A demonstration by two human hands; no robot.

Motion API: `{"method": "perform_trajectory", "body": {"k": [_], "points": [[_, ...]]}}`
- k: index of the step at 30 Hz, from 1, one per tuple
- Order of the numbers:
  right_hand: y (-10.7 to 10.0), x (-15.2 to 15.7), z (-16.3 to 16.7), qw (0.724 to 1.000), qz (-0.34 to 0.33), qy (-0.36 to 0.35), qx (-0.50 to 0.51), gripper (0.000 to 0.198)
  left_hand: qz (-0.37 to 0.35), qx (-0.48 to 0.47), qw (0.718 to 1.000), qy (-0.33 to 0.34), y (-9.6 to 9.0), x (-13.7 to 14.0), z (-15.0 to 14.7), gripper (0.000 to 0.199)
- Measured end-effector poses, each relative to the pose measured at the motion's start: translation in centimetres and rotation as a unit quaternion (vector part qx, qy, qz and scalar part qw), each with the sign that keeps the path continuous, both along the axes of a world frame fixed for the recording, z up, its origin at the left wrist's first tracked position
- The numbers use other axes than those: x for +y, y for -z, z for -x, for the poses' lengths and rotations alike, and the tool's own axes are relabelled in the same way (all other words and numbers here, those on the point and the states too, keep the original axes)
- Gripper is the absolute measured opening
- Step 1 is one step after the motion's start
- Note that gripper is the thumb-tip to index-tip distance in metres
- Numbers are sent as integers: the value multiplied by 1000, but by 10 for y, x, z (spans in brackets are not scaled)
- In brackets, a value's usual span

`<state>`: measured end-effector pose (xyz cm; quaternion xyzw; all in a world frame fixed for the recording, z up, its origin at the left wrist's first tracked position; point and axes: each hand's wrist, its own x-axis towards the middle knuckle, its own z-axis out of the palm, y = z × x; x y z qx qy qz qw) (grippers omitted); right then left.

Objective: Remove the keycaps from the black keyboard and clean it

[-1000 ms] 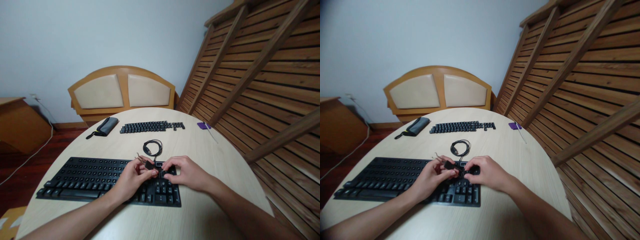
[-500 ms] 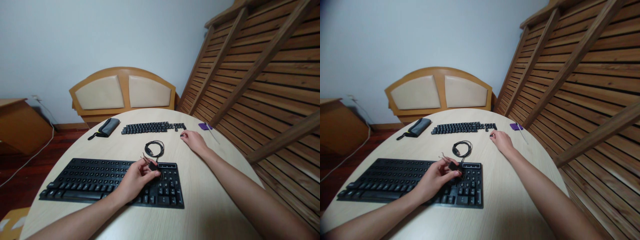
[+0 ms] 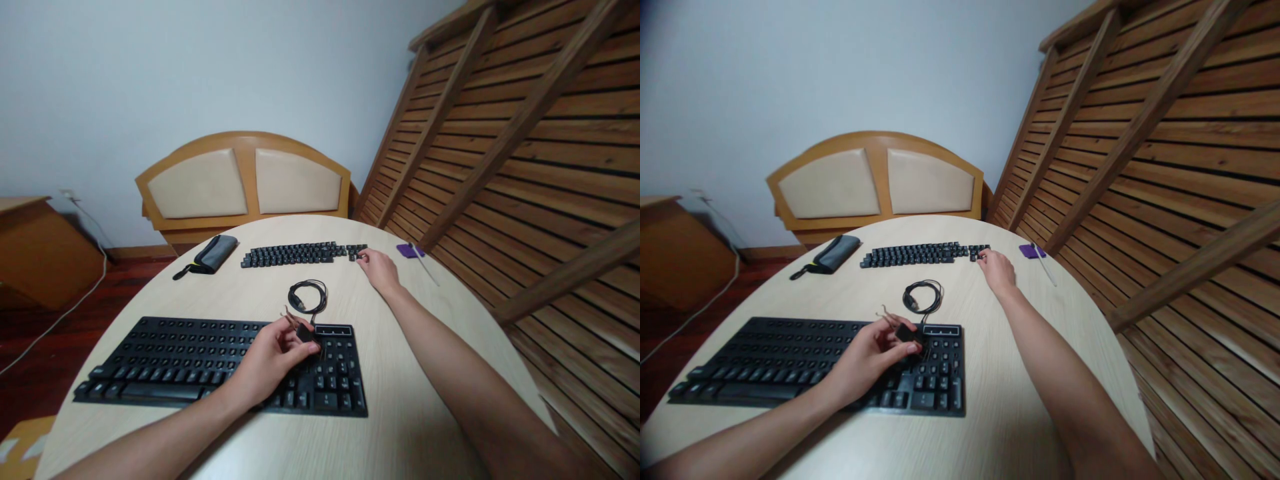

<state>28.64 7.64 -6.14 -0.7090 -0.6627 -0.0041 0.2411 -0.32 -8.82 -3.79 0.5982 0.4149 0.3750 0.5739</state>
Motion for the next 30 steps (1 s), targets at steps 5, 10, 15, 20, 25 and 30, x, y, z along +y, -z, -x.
{"method": "perform_trajectory", "body": {"k": [5, 10, 15, 20, 25, 30], "points": [[1, 0, 2, 1000, -1, 1, 5, 26, -9, 12, 1000, 1, 1, 1, 1, 34], [-3, -5, 3, 1000, 4, 3, 7, 28, -13, 11, 1000, 6, 3, 2, 2, 33], [-14, -17, 5, 1000, 24, 3, 3, 42, -16, 16, 1000, 8, 2, 2, 1, 34], [-36, -62, 20, 992, 76, -100, 25, 29, 0, 5, 1000, 17, 1, 0, 0, 35], [-60, -137, 35, 908, 194, -364, 78, 75, -1, 4, 1000, 24, 1, -1, -2, 35], [-49, -175, 41, 847, 313, -424, 69, 136, -13, 23, 999, 18, -2, -4, -2, 33]]}}
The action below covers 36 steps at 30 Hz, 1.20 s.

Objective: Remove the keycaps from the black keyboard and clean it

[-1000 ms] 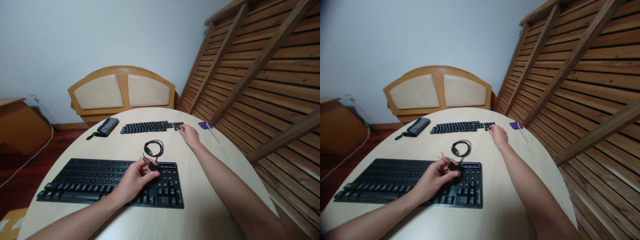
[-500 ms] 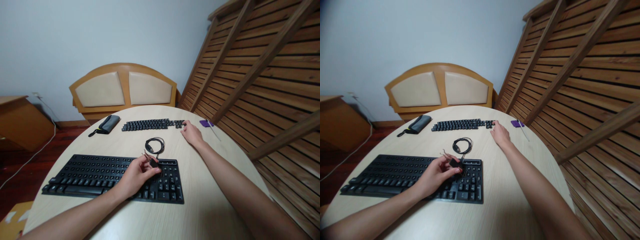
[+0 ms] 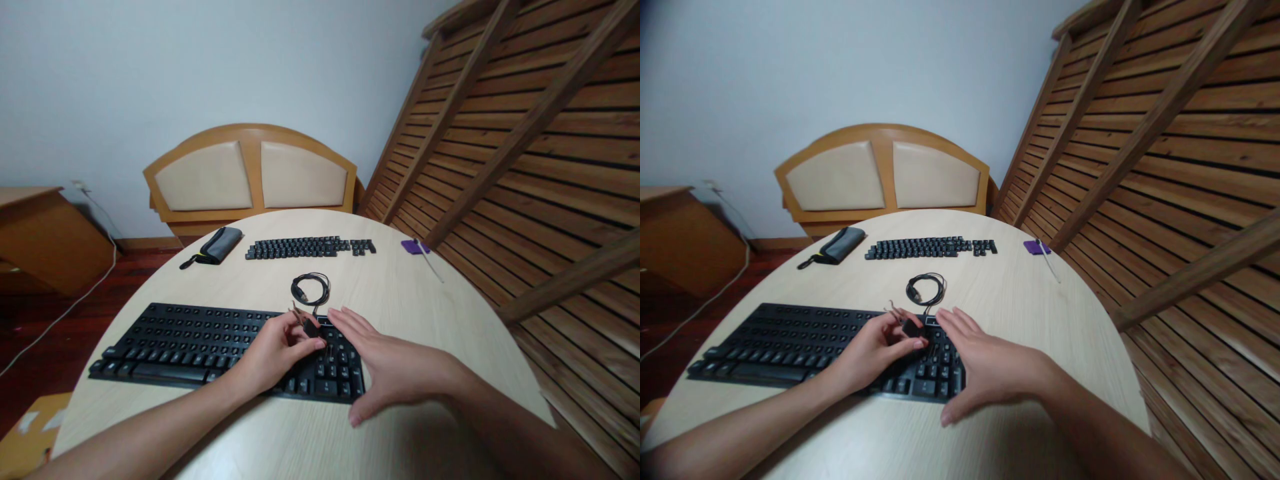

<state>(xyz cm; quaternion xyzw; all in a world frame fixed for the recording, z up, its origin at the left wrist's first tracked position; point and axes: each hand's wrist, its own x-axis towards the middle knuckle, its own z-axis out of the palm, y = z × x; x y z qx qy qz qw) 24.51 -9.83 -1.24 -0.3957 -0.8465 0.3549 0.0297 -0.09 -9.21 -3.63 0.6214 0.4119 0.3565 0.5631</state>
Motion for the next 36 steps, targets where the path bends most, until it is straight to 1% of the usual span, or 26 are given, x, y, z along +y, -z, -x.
{"method": "perform_trajectory", "body": {"k": [4, 9, 13, 15, 16, 20, 24, 26, 28, 32, 36], "points": [[10, -2, 8, 1000, -9, 1, 10, 128, -36, 35, 999, -1, -5, -4, 0, 29], [12, -1, 14, 1000, -22, -2, 16, 123, -89, 86, 992, 7, -5, -6, -1, 23], [10, -1, 16, 999, -27, -10, 33, 120, -104, 102, 989, 3, -2, -6, -1, 25], [7, 0, 15, 999, -25, -13, 33, 115, -98, 99, 990, 11, -2, -7, 0, 28], [5, 0, 15, 999, -22, -11, 35, 110, -93, 95, 991, 18, -2, -8, 0, 29], [-3, 1, 12, 999, -22, 4, 37, 77, -73, 80, 993, 37, -2, -9, 0, 28], [-8, 2, 9, 998, -51, 9, 39, 44, -48, 52, 997, 34, 0, -9, 0, 30], [-9, 3, 10, 997, -69, 10, 44, 32, -30, 33, 998, 41, 2, -8, 0, 31], [-10, 3, 11, 995, -85, 7, 51, 27, -12, 9, 999, 46, 3, -7, 0, 32], [-9, 3, 13, 992, -107, 2, 64, 24, 18, -32, 998, 43, 2, -7, 0, 34], [-6, 2, 14, 990, -118, 6, 73, 20, 38, -52, 996, 54, 1, -8, 0, 33]]}}
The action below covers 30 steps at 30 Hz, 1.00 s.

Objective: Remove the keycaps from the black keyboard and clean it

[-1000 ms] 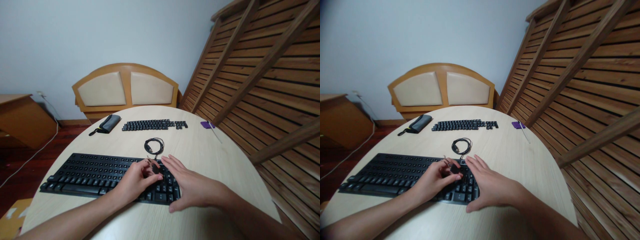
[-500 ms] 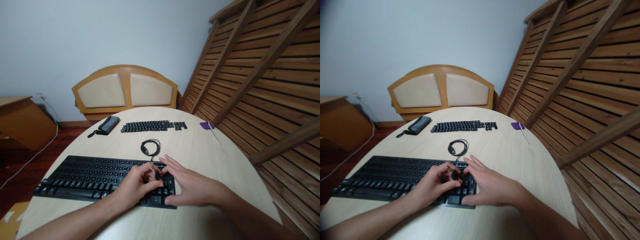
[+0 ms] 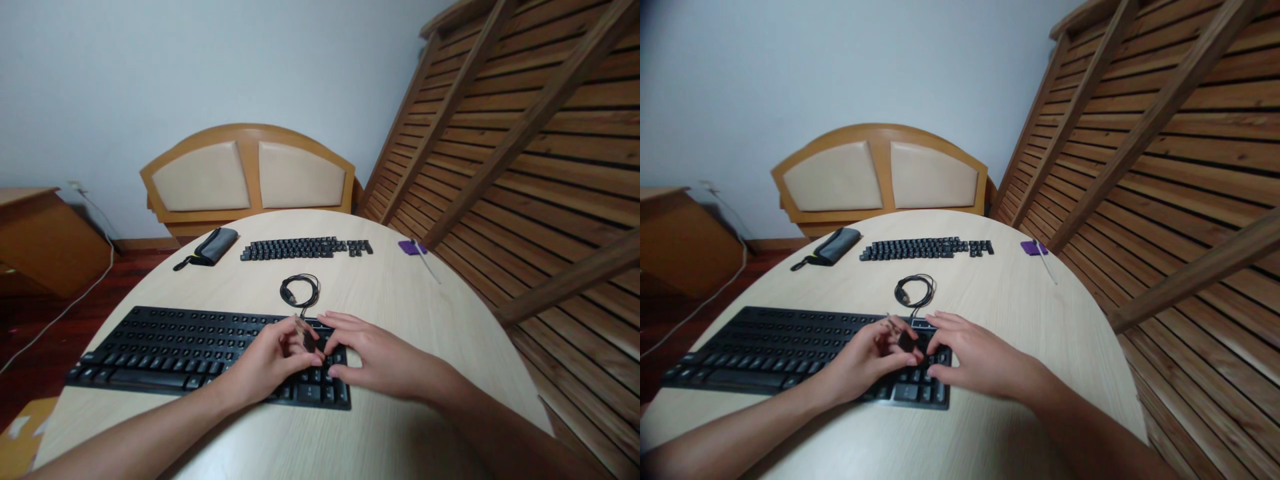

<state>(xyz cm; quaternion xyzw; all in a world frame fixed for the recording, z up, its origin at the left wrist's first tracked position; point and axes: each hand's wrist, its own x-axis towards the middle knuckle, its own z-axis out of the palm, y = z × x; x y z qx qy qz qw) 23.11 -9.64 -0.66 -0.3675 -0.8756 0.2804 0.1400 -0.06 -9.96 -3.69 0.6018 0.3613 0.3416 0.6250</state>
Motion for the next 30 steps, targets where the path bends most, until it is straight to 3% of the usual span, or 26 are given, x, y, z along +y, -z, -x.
{"method": "perform_trajectory", "body": {"k": [11, 30], "points": [[5, 1, 3, 1000, -13, 4, 14, 13, -10, 13, 1000, 21, 6, 2, 2, 32], [22, 4, 9, 997, -46, 27, 52, 3, 36, -23, 999, 18, -5, 1, 0, 34]]}}
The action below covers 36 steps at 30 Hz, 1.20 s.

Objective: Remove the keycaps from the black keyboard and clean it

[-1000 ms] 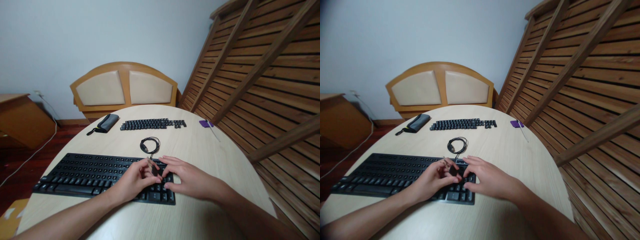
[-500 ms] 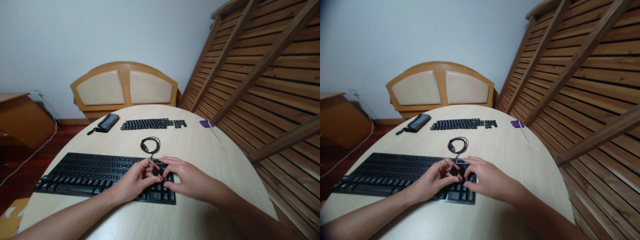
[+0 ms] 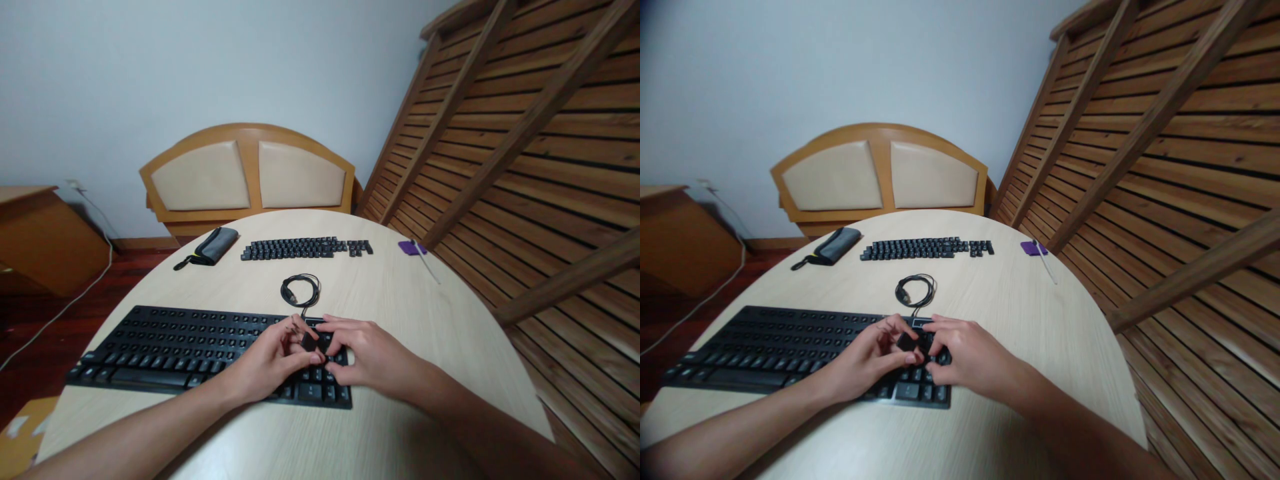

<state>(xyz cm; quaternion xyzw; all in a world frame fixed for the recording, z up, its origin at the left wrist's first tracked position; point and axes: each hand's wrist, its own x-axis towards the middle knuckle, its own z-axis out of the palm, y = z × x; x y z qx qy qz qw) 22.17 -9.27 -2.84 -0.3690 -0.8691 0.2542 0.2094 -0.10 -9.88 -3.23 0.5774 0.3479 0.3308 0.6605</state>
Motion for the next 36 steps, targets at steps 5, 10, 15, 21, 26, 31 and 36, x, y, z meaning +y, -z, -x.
{"method": "perform_trajectory", "body": {"k": [5, 10, 15, 21, 26, 31, 36], "points": [[-2, 0, 1, 1000, 7, -1, 14, 3, -2, 5, 1000, -3, 0, 0, 0, 35], [-8, -1, 1, 998, 43, 19, 46, 6, 10, -6, 1000, -20, -2, 1, 2, 38], [-14, 3, -3, 995, 69, 21, 70, 6, 0, -18, 998, -52, 1, 6, 1, 41], [-16, 17, -19, 993, 20, 100, 59, 7, -22, -12, 995, -98, 3, 9, -2, 40], [-7, 46, -48, 968, -85, 233, -41, 13, -23, 16, 996, -88, 2, 8, -2, 40], [5, 72, -69, 936, -116, 308, -121, 14, -26, 24, 996, -82, 2, 9, -1, 38], [11, 97, -73, 911, -119, 350, -182, 18, -37, 32, 996, -80, 3, 9, -1, 38]]}}
